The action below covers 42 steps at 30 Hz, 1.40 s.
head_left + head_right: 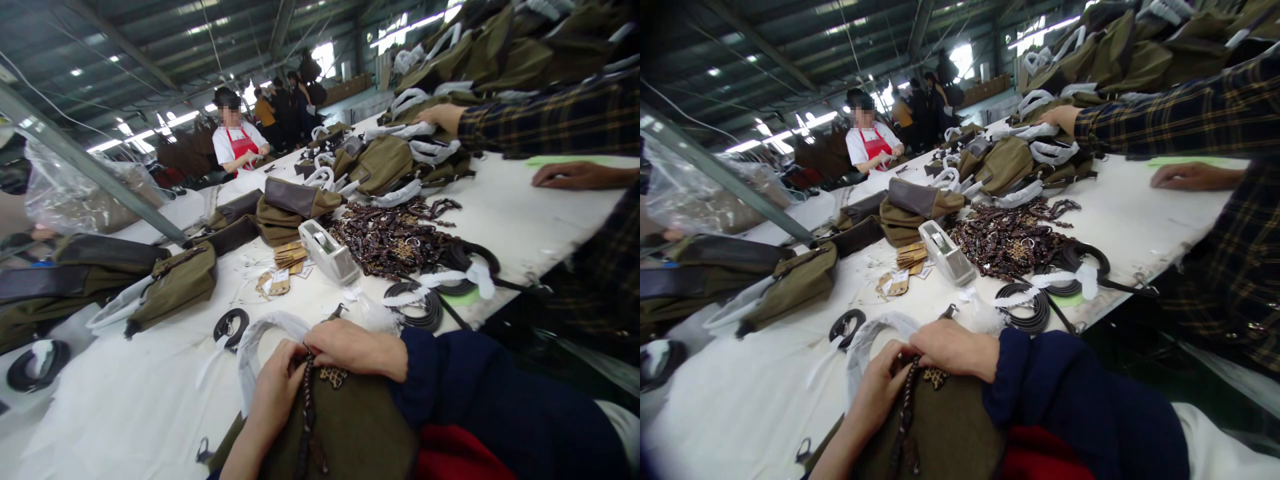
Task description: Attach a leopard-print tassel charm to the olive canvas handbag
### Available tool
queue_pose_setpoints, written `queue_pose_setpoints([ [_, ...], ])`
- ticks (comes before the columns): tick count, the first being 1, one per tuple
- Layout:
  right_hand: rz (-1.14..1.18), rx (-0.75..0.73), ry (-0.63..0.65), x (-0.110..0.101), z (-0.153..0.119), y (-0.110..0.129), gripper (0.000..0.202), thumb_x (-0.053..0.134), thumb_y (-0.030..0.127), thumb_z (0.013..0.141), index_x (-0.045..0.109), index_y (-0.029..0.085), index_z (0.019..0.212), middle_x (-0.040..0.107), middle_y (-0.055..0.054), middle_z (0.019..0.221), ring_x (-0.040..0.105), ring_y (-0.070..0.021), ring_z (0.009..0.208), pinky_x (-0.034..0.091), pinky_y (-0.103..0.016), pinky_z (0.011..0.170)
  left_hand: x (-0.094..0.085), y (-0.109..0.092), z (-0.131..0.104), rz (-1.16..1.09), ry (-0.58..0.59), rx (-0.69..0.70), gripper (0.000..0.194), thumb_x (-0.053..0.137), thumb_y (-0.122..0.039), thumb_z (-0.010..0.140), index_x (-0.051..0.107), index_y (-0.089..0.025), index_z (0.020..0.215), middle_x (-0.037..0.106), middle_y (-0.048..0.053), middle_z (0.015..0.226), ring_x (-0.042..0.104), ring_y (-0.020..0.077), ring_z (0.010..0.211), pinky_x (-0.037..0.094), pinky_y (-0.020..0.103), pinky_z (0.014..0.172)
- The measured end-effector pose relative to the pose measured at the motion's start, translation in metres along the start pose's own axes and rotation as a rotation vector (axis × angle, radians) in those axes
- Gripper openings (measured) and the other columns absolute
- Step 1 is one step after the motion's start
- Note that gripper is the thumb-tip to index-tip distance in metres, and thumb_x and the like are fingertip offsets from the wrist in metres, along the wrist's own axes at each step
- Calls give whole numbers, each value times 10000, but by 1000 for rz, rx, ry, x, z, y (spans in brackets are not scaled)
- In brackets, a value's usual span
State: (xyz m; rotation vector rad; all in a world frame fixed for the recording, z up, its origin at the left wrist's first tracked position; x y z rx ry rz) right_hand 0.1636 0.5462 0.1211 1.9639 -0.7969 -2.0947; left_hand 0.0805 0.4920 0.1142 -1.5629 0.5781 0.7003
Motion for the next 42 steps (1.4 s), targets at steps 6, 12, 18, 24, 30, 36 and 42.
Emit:
queue_pose_setpoints([
  [6,-10,48,40,-2,4,-1,192,670,332,883,649,162,969,680,-67,906,623,-203,825,377,-263,655,4,6,2,-24,4,-11,110,529,-259,867,582,-211,783,603,6,769,550,198,751,392,292,684],
  [12,24,77,64,-3,4,-2,187,687,333,865,663,165,942,665,-51,863,590,-182,768,341,-252,620,1,5,0,-31,-29,-29,74,581,-290,857,598,-218,858,593,-8,780,512,176,687,388,284,648],
  [18,118,33,31,-5,-2,-3,101,657,248,868,652,155,906,648,-45,870,542,-162,764,350,-244,645,2,-6,-5,-38,-16,35,108,546,-248,881,637,-230,938,613,20,876,547,191,774,403,297,699],
  [24,140,38,-6,-8,-6,-1,34,598,156,891,628,148,905,632,-54,912,540,-162,817,386,-244,718,4,11,-4,37,-86,-108,86,537,-194,824,588,-217,889,561,-13,787,490,168,675,357,283,645],
  [30,23,75,-40,3,6,-4,69,545,173,937,604,160,971,625,-57,911,559,-177,776,346,-270,641,7,15,-2,35,-89,-106,61,522,-204,848,561,-213,803,567,-10,756,517,179,710,347,283,652],
  [36,98,15,-109,-1,-3,-4,14,575,185,930,581,173,925,592,-28,895,538,-158,799,373,-255,683,3,12,-5,4,-105,-100,69,542,-213,863,562,-209,797,565,-15,737,515,171,684,367,282,643],
  [42,190,-6,-151,-8,-16,-1,47,564,134,930,573,170,902,569,-20,923,528,-133,817,394,-223,701,9,-3,-37,-286,-137,-169,186,547,-350,923,642,-221,1017,641,5,817,561,162,696,444,270,642],
])
Point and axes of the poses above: each hand's wrist, its own z-axis towards the middle knuckle, its own x-axis out of the palm, y = z × x, the point moved 9 cm from there along z, towards the middle knuckle
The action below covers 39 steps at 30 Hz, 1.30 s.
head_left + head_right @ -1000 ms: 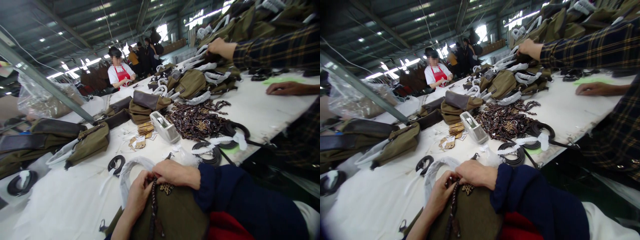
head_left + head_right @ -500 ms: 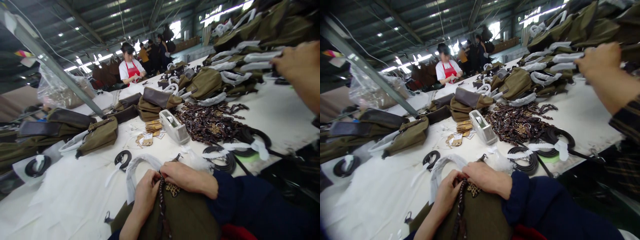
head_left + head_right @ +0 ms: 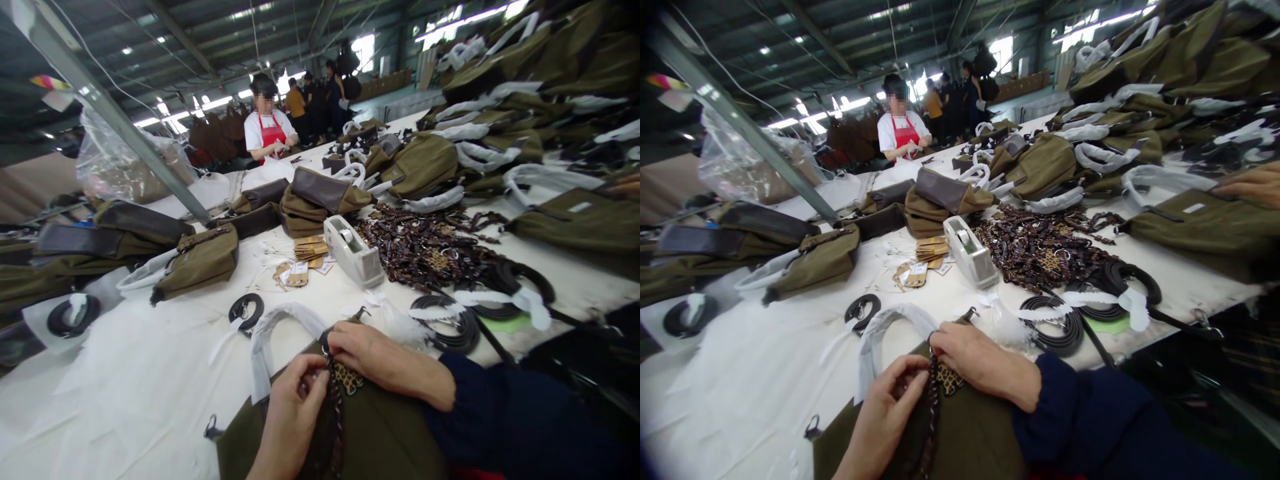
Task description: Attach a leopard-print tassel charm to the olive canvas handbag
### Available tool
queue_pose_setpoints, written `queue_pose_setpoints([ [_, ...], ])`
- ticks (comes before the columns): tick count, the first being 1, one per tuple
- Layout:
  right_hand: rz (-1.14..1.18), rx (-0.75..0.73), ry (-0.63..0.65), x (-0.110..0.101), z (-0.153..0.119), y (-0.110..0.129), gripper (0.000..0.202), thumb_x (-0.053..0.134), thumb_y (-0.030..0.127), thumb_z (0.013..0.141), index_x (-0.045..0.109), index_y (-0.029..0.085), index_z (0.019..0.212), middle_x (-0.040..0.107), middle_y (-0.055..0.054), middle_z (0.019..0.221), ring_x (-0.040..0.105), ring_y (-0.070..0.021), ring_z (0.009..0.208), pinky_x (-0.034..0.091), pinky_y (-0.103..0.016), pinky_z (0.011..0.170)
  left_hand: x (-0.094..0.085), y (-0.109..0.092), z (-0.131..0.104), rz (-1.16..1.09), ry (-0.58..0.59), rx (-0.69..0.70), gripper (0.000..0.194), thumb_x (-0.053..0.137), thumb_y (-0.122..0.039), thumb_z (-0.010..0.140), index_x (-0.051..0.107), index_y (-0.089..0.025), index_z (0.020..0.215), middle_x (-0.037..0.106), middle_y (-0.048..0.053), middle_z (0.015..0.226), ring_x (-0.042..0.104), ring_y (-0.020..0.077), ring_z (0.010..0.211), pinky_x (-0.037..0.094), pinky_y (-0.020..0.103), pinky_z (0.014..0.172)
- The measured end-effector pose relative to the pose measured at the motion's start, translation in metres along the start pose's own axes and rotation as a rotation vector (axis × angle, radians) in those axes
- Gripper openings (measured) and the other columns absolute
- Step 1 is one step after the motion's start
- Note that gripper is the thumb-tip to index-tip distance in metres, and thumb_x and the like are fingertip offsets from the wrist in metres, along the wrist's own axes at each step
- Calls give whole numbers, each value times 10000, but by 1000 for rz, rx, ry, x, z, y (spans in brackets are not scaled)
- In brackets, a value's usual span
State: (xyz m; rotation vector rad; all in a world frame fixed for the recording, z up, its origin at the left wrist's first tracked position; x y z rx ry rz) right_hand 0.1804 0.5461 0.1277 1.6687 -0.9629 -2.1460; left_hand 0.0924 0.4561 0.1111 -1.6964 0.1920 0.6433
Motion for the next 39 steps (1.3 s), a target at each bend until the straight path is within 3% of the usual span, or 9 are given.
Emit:
queue_pose_setpoints([
  [5,-57,68,51,3,2,4,101,520,73,923,585,150,933,583,-43,943,542,-143,801,401,-243,692,18,-4,-27,19,-50,118,290,542,-269,932,587,-253,1218,646,26,981,579,141,725,482,273,696],
  [11,14,69,80,0,-1,2,139,466,81,938,588,134,979,602,-69,978,551,-160,860,435,-262,771,27,-24,-28,87,-2,298,432,478,-185,950,482,-283,1371,621,63,1138,620,184,953,516,312,840],
  [17,30,154,69,-10,1,6,256,515,391,981,583,161,891,605,-43,892,538,-161,790,404,-268,713,30,-33,-25,130,115,403,409,454,-129,954,481,-268,1338,603,70,1271,566,181,1199,480,301,1013],
  [19,-37,184,77,-8,4,6,251,574,401,948,581,153,910,612,-51,894,536,-171,785,385,-276,694,34,-39,-30,194,137,486,492,485,-100,923,432,-243,1391,560,94,1346,519,202,1270,453,321,1057],
  [22,-103,179,116,-1,7,5,128,603,257,925,576,133,944,621,-71,934,539,-176,809,376,-279,710,31,-46,-33,135,180,514,415,524,-108,910,513,-224,1309,620,83,1243,586,194,1166,490,298,990],
  [25,-73,123,99,2,7,4,96,602,221,911,565,138,945,612,-63,941,531,-167,813,377,-267,712,10,-37,-18,44,94,353,169,506,-158,949,610,-236,1056,666,28,1030,634,159,962,515,264,835],
  [28,-35,130,68,0,5,1,93,612,220,900,565,146,929,605,-49,909,528,-163,800,374,-260,695,-4,-25,5,197,33,232,125,504,-166,951,595,-229,1010,635,26,991,613,178,933,492,295,805],
  [33,-14,160,48,0,5,-4,99,629,235,891,577,151,901,604,-39,862,521,-162,766,366,-264,672,10,-15,31,567,92,288,98,481,-173,952,570,-200,919,592,42,915,604,216,909,497,333,779],
  [39,10,128,9,0,5,-7,116,656,228,868,567,154,858,589,-22,827,493,-146,737,342,-249,650,21,-15,25,808,75,478,175,417,-143,975,584,-192,953,601,59,909,615,207,881,503,303,733],
])
Point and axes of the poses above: each hand's wrist, its own z-axis towards the middle knuckle, its own x-axis out of the palm, y = z × x, the point moved 9 cm from there along z, towards the middle knuckle
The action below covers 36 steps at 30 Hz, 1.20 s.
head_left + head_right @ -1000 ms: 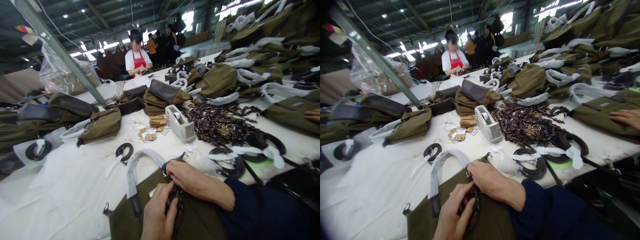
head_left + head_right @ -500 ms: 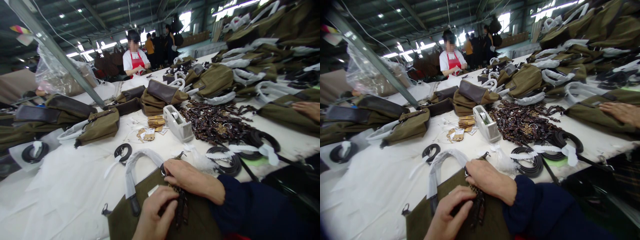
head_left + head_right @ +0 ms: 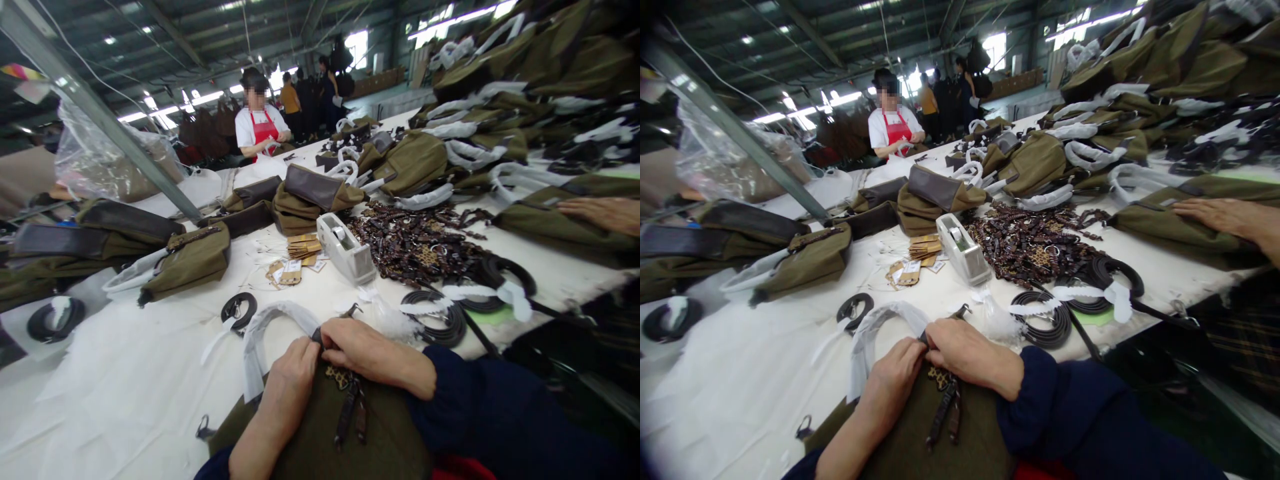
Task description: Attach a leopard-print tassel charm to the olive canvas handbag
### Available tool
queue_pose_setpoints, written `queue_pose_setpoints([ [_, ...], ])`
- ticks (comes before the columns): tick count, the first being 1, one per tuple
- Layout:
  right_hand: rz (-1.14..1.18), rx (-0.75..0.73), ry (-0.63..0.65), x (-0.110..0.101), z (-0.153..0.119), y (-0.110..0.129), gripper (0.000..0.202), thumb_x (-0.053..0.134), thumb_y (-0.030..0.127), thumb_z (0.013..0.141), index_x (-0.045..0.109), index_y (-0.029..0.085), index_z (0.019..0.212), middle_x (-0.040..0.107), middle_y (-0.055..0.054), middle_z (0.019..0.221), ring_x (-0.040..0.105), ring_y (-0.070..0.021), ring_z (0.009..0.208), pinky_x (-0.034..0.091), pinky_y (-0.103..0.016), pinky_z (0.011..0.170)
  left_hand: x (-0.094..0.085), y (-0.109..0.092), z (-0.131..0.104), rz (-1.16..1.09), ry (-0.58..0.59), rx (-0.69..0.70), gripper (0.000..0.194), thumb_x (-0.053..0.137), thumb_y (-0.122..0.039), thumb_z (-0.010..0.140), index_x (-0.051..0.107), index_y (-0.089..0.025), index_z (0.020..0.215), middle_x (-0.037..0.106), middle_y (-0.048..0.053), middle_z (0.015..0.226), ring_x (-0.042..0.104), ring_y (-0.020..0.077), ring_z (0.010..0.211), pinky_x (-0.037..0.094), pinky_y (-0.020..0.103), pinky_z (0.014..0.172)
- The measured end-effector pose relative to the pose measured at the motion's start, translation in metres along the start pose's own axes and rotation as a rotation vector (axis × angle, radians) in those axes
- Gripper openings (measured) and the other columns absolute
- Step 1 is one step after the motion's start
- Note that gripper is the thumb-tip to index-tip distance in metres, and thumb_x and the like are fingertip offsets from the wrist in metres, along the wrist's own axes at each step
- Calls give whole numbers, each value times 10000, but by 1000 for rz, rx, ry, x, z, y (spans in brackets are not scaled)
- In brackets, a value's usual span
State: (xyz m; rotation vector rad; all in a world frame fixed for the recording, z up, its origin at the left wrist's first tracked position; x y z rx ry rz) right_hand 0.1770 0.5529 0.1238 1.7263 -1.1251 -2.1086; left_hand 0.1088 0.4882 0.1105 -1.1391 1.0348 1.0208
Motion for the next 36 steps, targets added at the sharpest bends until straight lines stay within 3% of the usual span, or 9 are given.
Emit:
queue_pose_setpoints([
  [3,30,9,-14,-6,-4,1,120,675,223,856,573,160,870,587,-13,828,497,-141,740,348,-243,655,-13,-3,-4,-30,6,32,190,416,-163,982,587,-191,906,599,53,866,605,190,795,472,282,662],
  [8,111,-97,-59,-28,-14,21,166,631,235,911,619,214,1074,608,-20,963,548,-150,873,392,-245,778,-55,0,-10,-432,5,-103,165,485,-245,978,598,-214,862,606,0,808,589,144,755,435,255,677],
  [12,307,-109,-10,-30,-15,24,80,598,240,932,663,193,925,608,-3,867,555,-129,809,401,-222,729,-70,8,-12,-594,-16,-216,162,569,-308,940,646,-222,828,630,-22,762,567,135,699,409,253,639],
  [16,463,-53,-5,-25,-13,8,100,589,257,925,634,176,889,591,14,796,529,-113,722,391,-210,647,-57,19,-6,-687,-31,-252,108,592,-296,920,648,-218,870,649,-8,827,576,144,737,430,248,652],
  [19,494,-35,-18,-24,-14,-2,136,560,278,938,623,169,886,557,19,771,494,-112,700,384,-215,639,-42,13,8,-655,1,-116,104,565,-217,918,628,-229,999,628,31,1050,594,170,918,469,273,783],
  [21,481,-35,-20,-25,-16,-2,146,541,284,949,618,169,901,546,16,788,491,-112,703,385,-217,641,-34,6,16,-589,18,-27,127,531,-179,922,629,-229,987,599,42,1101,583,178,979,462,294,852],
  [25,147,-109,-23,-30,-19,17,93,571,258,939,625,188,912,553,-8,910,522,-131,824,390,-240,737,-28,0,25,-588,22,40,136,475,-181,945,602,-207,900,591,42,1031,574,176,947,454,289,835],
  [29,-243,-91,-25,-28,-15,28,97,556,253,939,629,189,946,540,-44,965,513,-163,830,391,-274,712,-32,8,27,-614,-28,-19,111,486,-193,937,572,-200,868,574,17,888,539,174,842,428,288,768],
  [36,-464,-22,13,-26,0,30,115,593,208,880,653,180,974,552,-89,1000,531,-220,866,424,-300,648,-28,15,31,-651,1,-65,98,488,-194,911,562,-197,847,579,19,870,521,183,825,418,300,767],
])
Point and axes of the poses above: each hand's wrist, its own z-axis towards the middle knuckle, its own x-axis out of the palm, y = z × x, the point moved 9 cm from there along z, towards the middle knuckle
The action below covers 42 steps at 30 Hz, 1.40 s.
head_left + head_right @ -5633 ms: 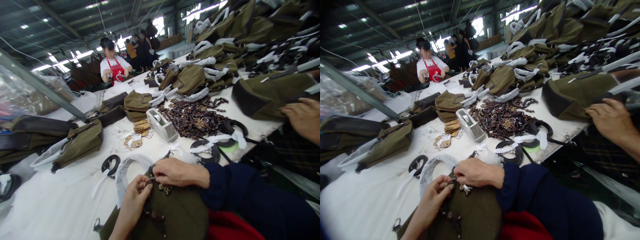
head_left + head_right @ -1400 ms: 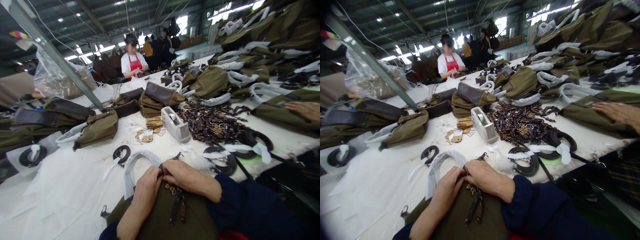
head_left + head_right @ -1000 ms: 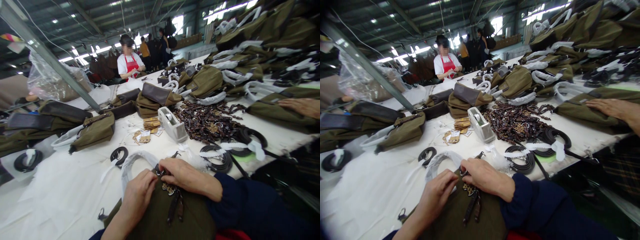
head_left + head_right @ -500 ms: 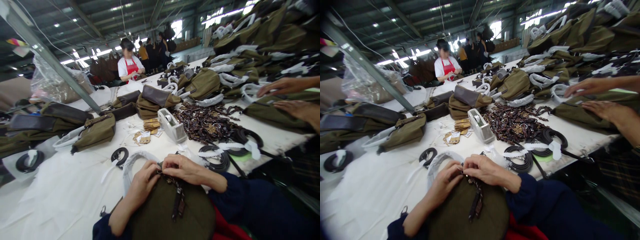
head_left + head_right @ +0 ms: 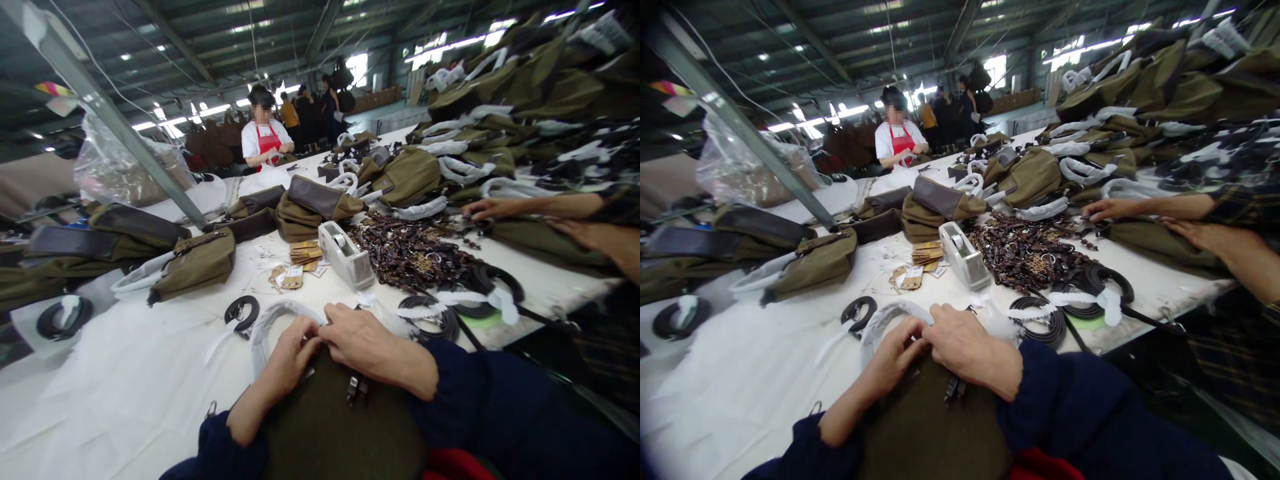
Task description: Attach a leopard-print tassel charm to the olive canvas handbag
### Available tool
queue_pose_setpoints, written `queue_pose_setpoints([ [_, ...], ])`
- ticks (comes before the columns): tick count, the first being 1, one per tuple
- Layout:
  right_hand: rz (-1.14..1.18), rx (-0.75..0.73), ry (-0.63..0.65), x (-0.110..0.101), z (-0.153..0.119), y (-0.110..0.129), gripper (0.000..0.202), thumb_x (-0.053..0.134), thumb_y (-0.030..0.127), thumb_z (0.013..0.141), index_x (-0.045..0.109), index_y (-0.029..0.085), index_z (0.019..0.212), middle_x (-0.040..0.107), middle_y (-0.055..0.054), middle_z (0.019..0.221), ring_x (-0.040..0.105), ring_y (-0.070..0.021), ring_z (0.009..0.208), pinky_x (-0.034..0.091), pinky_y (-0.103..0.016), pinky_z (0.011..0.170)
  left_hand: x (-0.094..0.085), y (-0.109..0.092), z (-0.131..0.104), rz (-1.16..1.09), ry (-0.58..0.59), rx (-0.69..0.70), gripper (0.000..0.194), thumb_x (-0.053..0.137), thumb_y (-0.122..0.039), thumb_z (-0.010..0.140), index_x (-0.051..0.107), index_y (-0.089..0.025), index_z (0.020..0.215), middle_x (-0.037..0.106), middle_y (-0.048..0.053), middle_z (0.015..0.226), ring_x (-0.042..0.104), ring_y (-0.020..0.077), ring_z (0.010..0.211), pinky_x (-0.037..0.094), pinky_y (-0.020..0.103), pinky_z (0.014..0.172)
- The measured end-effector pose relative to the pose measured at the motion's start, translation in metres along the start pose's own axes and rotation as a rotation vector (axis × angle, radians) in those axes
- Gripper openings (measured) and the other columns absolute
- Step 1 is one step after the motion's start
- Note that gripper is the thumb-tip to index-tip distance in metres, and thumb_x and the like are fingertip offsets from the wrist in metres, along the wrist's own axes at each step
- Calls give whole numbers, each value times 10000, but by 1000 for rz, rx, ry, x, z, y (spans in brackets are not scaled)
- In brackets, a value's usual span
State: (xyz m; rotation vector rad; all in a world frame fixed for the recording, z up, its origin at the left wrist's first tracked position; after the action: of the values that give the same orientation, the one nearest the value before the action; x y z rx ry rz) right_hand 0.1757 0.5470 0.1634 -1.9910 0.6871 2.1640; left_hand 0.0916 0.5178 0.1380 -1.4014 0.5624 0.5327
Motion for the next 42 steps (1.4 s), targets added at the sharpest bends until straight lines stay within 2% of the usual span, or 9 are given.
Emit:
queue_pose_setpoints([
  [5,-82,30,32,9,8,0,155,515,173,919,668,169,946,566,-123,1007,538,-251,904,428,-305,611,1,4,2,-8,-18,-15,87,487,-173,899,550,-197,843,579,12,864,523,179,827,403,294,762],
  [8,-90,58,20,20,13,-3,195,469,163,936,651,179,1002,560,-134,1031,528,-268,920,428,-324,610,2,9,2,-30,-38,-23,84,493,-184,894,539,-196,824,579,11,855,520,177,812,397,287,741],
  [13,-111,57,24,33,17,-6,218,494,151,909,623,192,1080,552,-145,1069,509,-287,954,417,-343,634,1,16,4,-83,-58,-41,78,522,-160,856,540,-190,787,569,-5,792,516,163,765,388,272,705],
  [20,-165,72,89,33,21,-8,255,463,136,923,625,199,1110,547,-139,1040,516,-279,957,395,-330,637,0,23,5,-183,-58,-101,89,546,-96,767,598,-168,779,615,10,788,538,165,746,399,273,685],
  [24,-209,78,110,31,22,-6,315,474,143,926,594,234,1203,539,-128,1077,511,-265,985,406,-312,677,8,34,3,-312,-9,-134,120,512,-139,808,621,-158,855,642,20,788,610,166,701,469,272,663],
  [27,-243,94,103,25,22,-2,279,460,168,937,621,247,1152,541,-110,1044,523,-258,971,401,-303,649,12,39,2,-386,12,-143,135,514,-182,834,631,-154,895,660,29,804,640,171,708,497,272,669],
  [32,-215,57,102,14,22,3,261,558,215,878,646,255,1120,560,-84,995,542,-248,927,387,-299,614,13,45,1,-418,-14,-165,99,566,-201,819,647,-157,855,643,15,745,601,157,657,467,259,631],
  [38,-218,29,140,17,23,1,162,593,198,831,688,176,960,572,-93,992,546,-243,926,403,-305,634,16,46,1,-481,-33,-182,161,584,-235,820,672,-147,923,654,25,799,609,153,656,481,266,644],
  [42,-229,61,103,21,25,-1,180,579,205,867,690,176,1005,572,-98,984,547,-236,917,402,-300,629,15,46,2,-537,-1,-189,198,591,-260,817,689,-147,948,665,27,796,620,157,655,495,271,652],
])
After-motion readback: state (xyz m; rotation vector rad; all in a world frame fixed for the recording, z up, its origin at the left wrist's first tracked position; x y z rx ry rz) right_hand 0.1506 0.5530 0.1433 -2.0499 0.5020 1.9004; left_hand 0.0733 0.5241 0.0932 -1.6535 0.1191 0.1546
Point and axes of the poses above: each hand's wrist, its own z-axis towards the middle knuckle, its own x-axis out of the palm, y = z × x, the point moved 9 cm from there along z, towards the middle knuckle
